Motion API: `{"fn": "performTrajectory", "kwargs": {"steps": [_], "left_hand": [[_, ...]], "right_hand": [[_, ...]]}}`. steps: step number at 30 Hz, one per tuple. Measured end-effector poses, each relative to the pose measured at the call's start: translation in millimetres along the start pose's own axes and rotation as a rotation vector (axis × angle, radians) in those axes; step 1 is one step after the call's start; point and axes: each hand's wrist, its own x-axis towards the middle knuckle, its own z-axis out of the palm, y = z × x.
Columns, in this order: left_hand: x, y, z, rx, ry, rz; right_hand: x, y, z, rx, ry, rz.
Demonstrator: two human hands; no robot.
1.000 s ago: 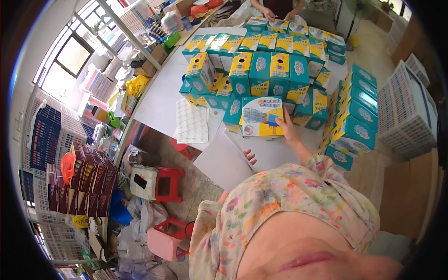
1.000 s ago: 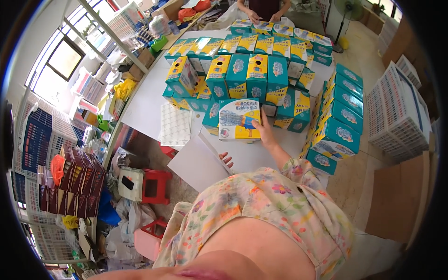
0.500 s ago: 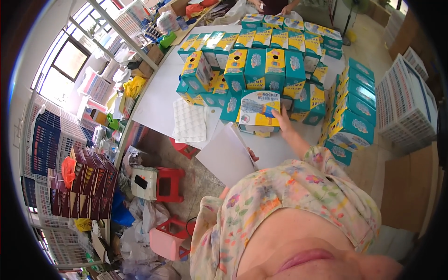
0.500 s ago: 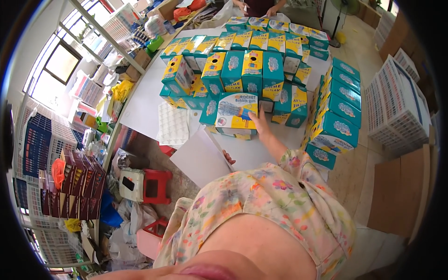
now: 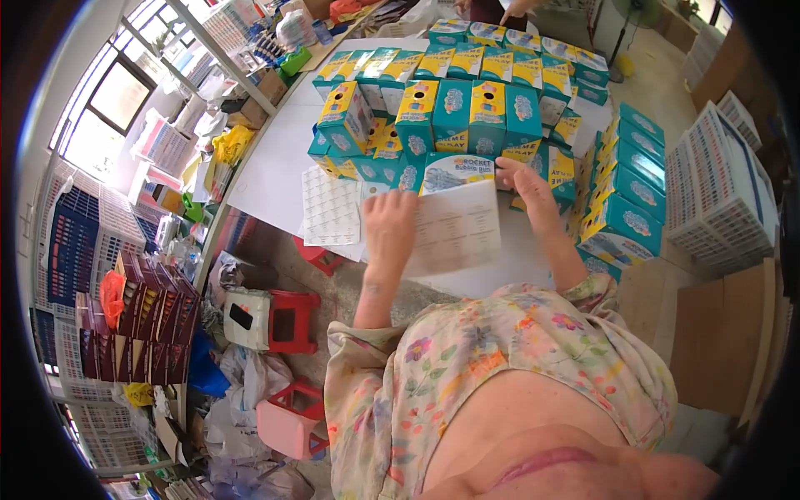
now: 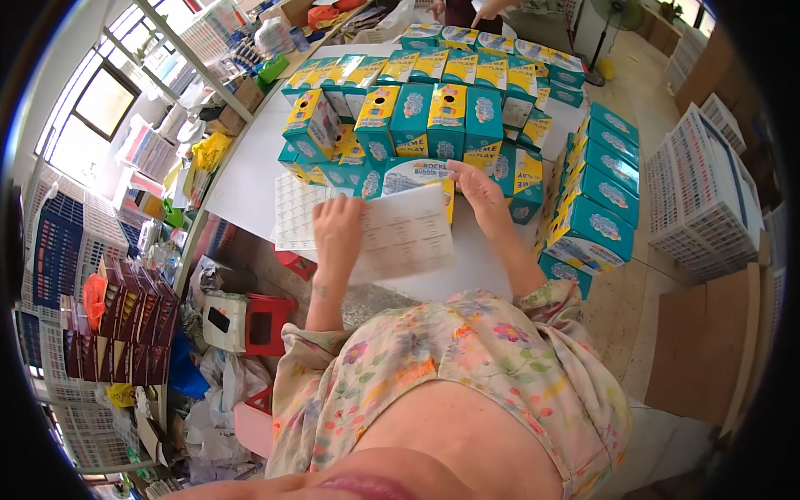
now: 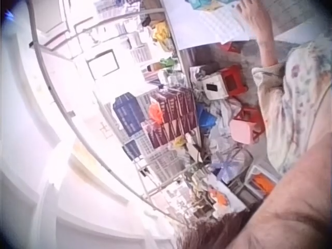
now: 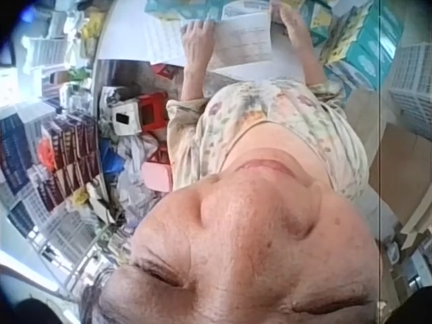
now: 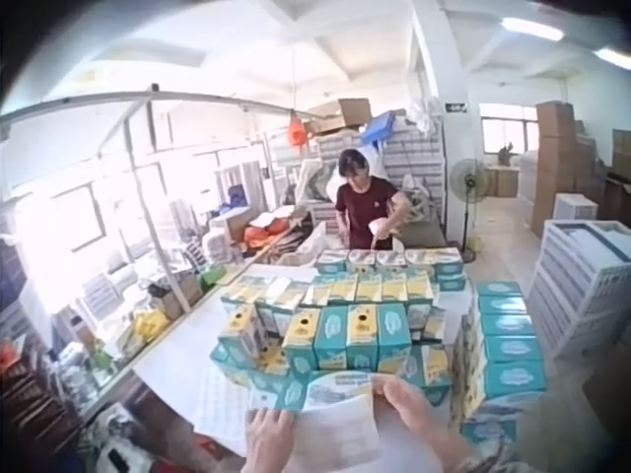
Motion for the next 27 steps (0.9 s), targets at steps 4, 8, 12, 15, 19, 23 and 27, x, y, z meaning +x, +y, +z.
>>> {"fn": "performTrajectory", "kwargs": {"steps": [4, 8, 12, 15, 19, 23, 27], "left_hand": [[5, 50, 11, -0.093, -0.007, 0.145], [-6, 65, 29, -0.178, -0.045, 0.13], [-16, 70, 39, -0.289, -0.114, 0.106], [-22, 72, 45, -0.337, -0.161, 0.095], [-36, 69, 51, -0.386, -0.202, 0.032], [-52, 56, 50, -0.587, -0.322, -0.203], [-55, 58, 50, -0.863, -0.286, -0.352]], "right_hand": [[-9, -26, 1, -0.545, -0.061, -0.307], [-29, -29, 3, -1.17, -0.188, -0.507], [-42, -22, 7, -1.29, -0.216, -0.552], [-48, -3, 7, -1.07, -0.248, -0.396], [-50, 8, -2, -1.038, -0.292, -0.446], [-56, 11, -11, -0.988, -0.336, -0.375], [-57, 12, -3, -0.853, -0.342, -0.403]]}}
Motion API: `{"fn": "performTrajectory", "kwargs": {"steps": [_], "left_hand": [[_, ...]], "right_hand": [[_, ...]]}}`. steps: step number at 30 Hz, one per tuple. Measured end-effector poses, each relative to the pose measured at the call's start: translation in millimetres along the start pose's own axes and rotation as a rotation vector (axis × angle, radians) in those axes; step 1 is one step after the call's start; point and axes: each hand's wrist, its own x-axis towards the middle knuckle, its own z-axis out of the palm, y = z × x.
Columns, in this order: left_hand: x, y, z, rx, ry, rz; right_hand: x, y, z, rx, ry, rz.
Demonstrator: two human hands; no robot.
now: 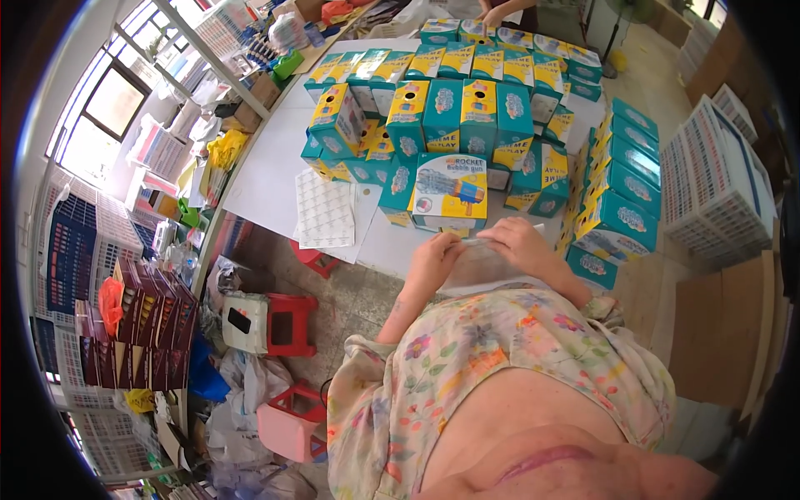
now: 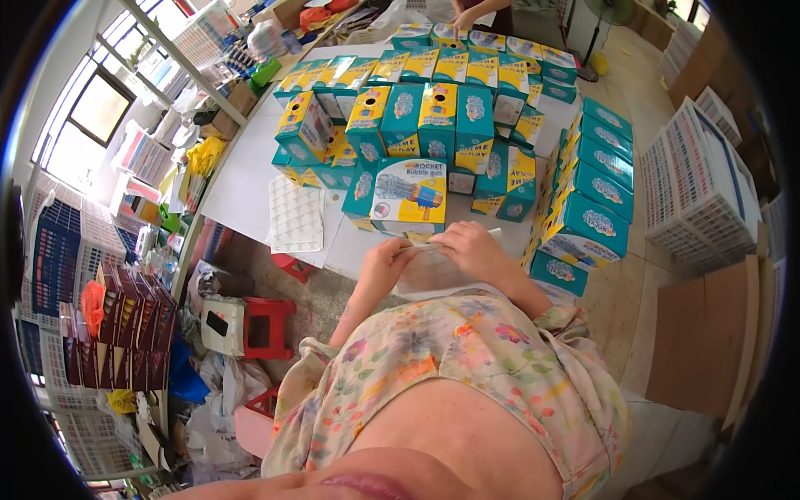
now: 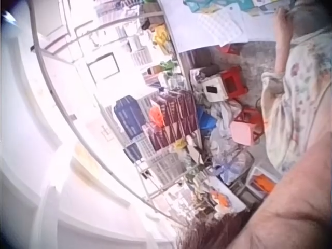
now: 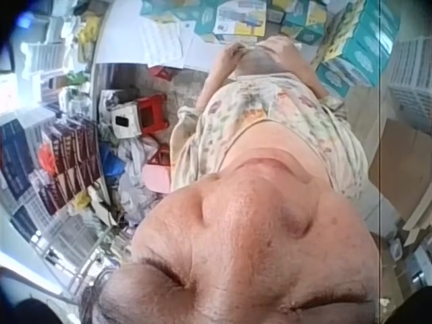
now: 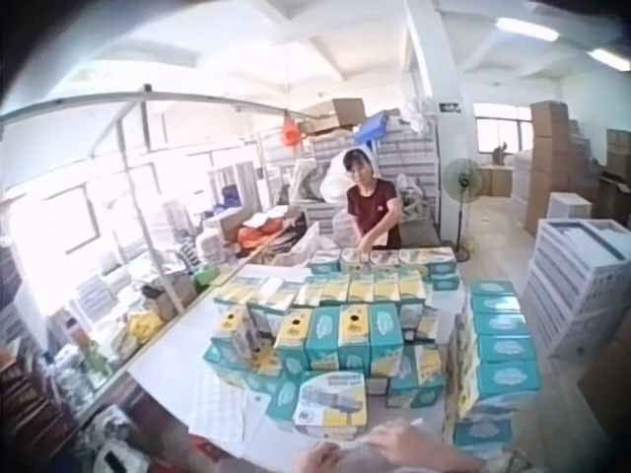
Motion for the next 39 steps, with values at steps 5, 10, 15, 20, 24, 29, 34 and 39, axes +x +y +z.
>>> {"fn": "performTrajectory", "kwargs": {"steps": [5, 10, 15, 20, 24, 29, 34, 39], "left_hand": [[1, 6, 1, -0.079, -0.009, -0.172], [3, -6, 4, -0.111, -0.015, -0.255], [4, -8, 5, -0.151, -0.028, -0.226], [3, -15, 6, -0.161, -0.041, -0.255], [0, -22, 7, -0.172, -0.038, -0.296], [-5, -38, 9, -0.148, 0.004, -0.321], [-9, -27, 9, 0.122, -0.014, -0.006], [-11, -12, 24, 0.375, -0.18, 0.277]], "right_hand": [[8, -8, 5, -0.103, 0.123, -0.094], [5, -9, 7, -0.232, 0.179, -0.214], [2, -14, 14, -0.056, 0.217, 0.032], [0, -6, 14, -0.13, 0.213, -0.074], [-3, -15, 13, -0.115, 0.225, -0.143], [-3, -18, 4, 0.135, 0.203, 0.006], [20, 24, -8, 0.258, 0.279, 0.275], [44, 68, 0, 0.301, 0.163, 0.365]]}}
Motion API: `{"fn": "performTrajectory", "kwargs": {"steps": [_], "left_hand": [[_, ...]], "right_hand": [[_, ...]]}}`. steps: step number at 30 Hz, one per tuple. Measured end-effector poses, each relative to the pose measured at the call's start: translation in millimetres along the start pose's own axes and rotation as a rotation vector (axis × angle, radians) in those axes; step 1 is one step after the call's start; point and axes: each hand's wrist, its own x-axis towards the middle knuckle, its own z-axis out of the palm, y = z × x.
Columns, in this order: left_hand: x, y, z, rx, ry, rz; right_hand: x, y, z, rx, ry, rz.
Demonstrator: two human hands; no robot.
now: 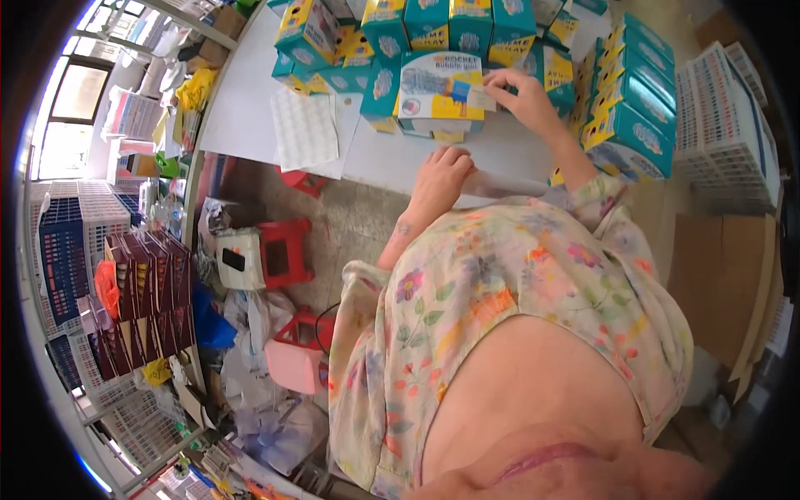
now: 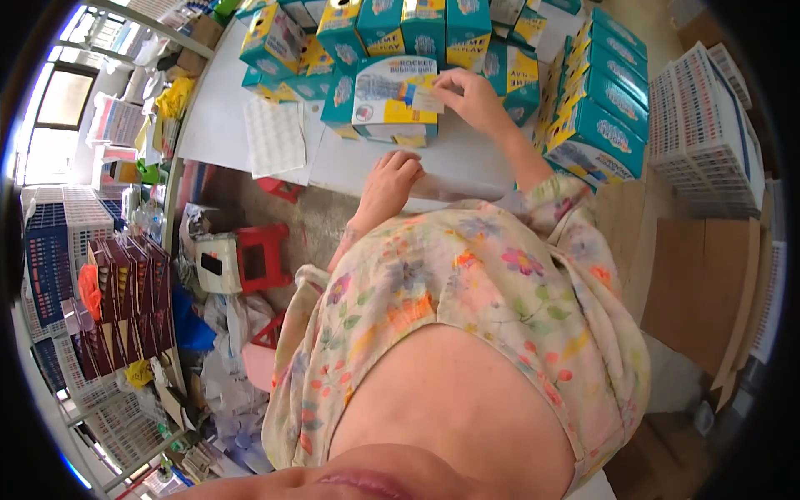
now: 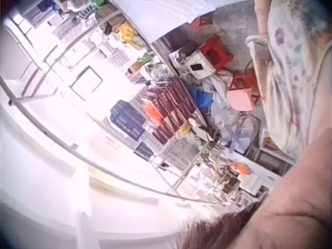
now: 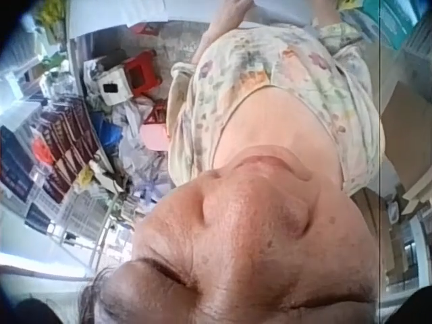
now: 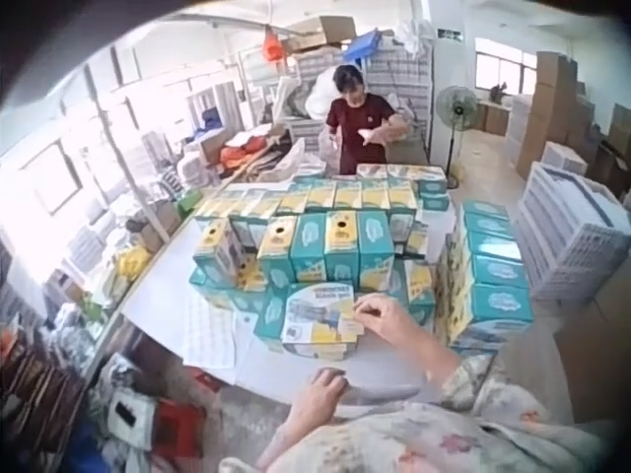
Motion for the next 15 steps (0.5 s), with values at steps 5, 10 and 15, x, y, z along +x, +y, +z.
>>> {"fn": "performTrajectory", "kwargs": {"steps": [5, 10, 15], "left_hand": [[3, -5, 12, 0.124, 0.058, 0.129], [5, -10, 20, 0.169, 0.033, 0.135], [6, -10, 23, 0.18, 0.002, 0.128]], "right_hand": [[12, 21, 19, -0.007, -0.115, 0.075], [11, 40, 30, -0.119, -0.147, -0.024], [13, 49, 31, -0.191, -0.158, -0.103]]}}
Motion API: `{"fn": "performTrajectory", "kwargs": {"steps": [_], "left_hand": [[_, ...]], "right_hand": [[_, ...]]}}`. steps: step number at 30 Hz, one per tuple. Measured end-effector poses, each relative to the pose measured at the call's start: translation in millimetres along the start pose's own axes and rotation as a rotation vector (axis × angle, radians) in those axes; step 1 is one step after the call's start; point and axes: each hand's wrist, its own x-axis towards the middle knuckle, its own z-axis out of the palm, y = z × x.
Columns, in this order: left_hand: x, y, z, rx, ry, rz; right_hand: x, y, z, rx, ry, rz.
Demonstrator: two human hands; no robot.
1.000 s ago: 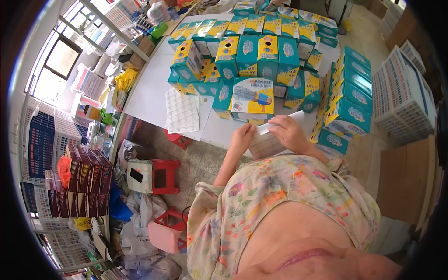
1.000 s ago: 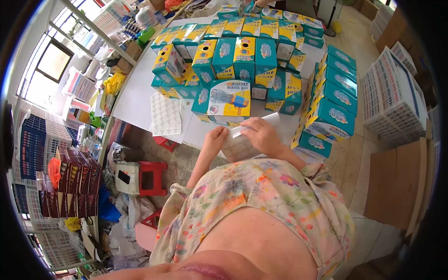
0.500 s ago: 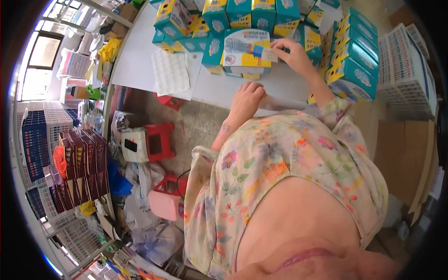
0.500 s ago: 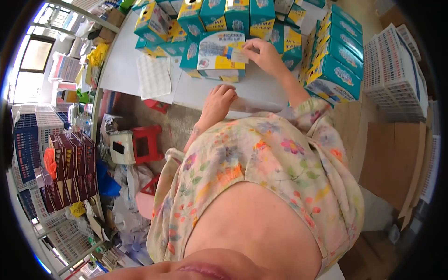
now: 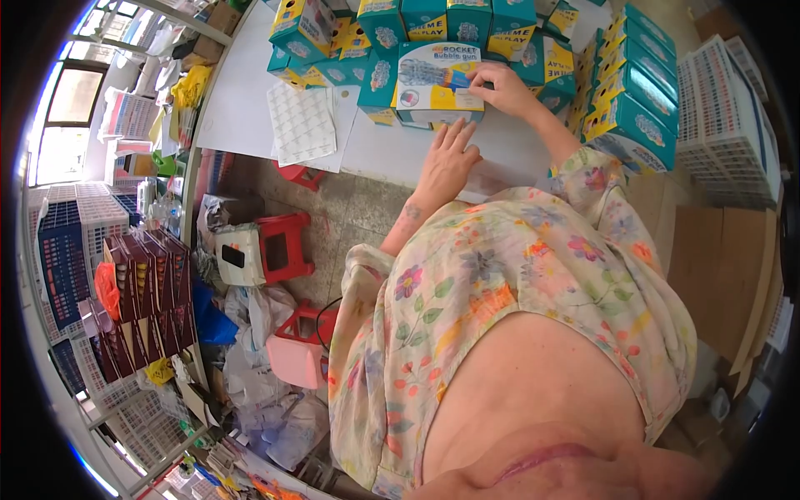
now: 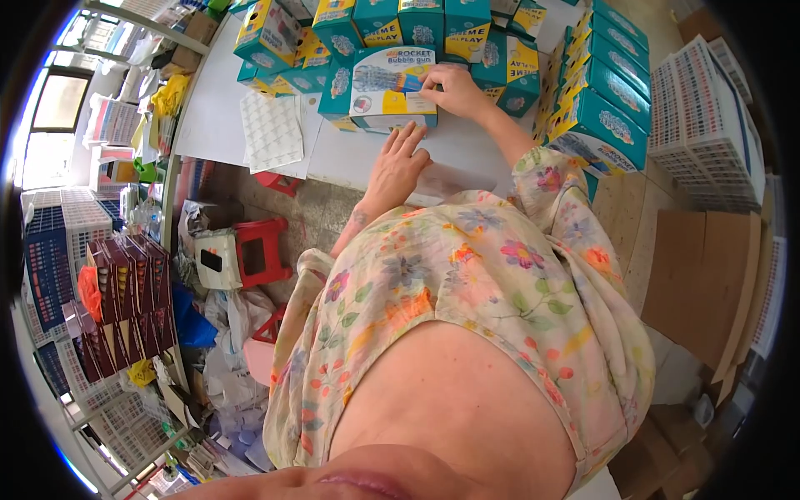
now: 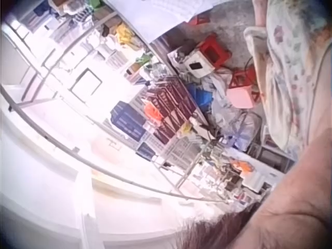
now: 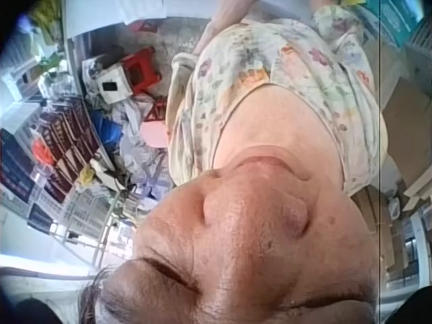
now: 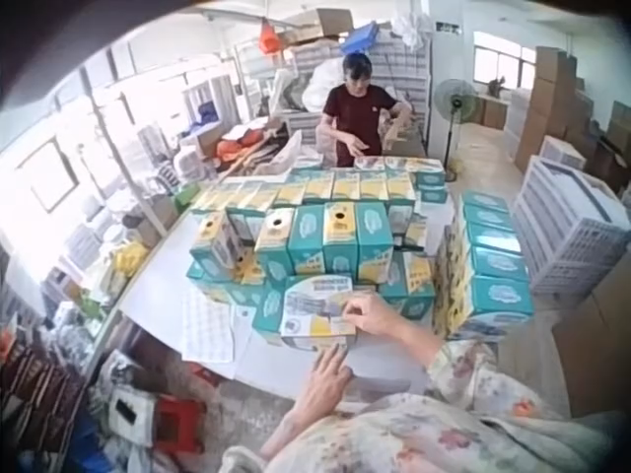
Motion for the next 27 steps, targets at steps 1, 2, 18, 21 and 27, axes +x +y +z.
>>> {"fn": "performTrajectory", "kwargs": {"steps": [1, 2, 18, 21, 27], "left_hand": [[0, 0, 0, 0.0, 0.0, 0.001], [1, -1, 0, 0.004, -0.006, 0.002], [11, -10, 8, 0.034, -0.005, 0.039], [16, -11, 11, 0.048, 0.023, 0.039], [17, -19, 18, 0.117, -0.005, 0.023]], "right_hand": [[0, 1, 1, -0.029, -0.001, -0.03], [-1, 2, 2, -0.03, 0.0, -0.03], [-4, -4, 3, 0.067, 0.074, -0.018], [-5, -5, 5, 0.067, 0.089, -0.016], [-21, 4, 23, -0.033, 0.192, 0.023]]}}
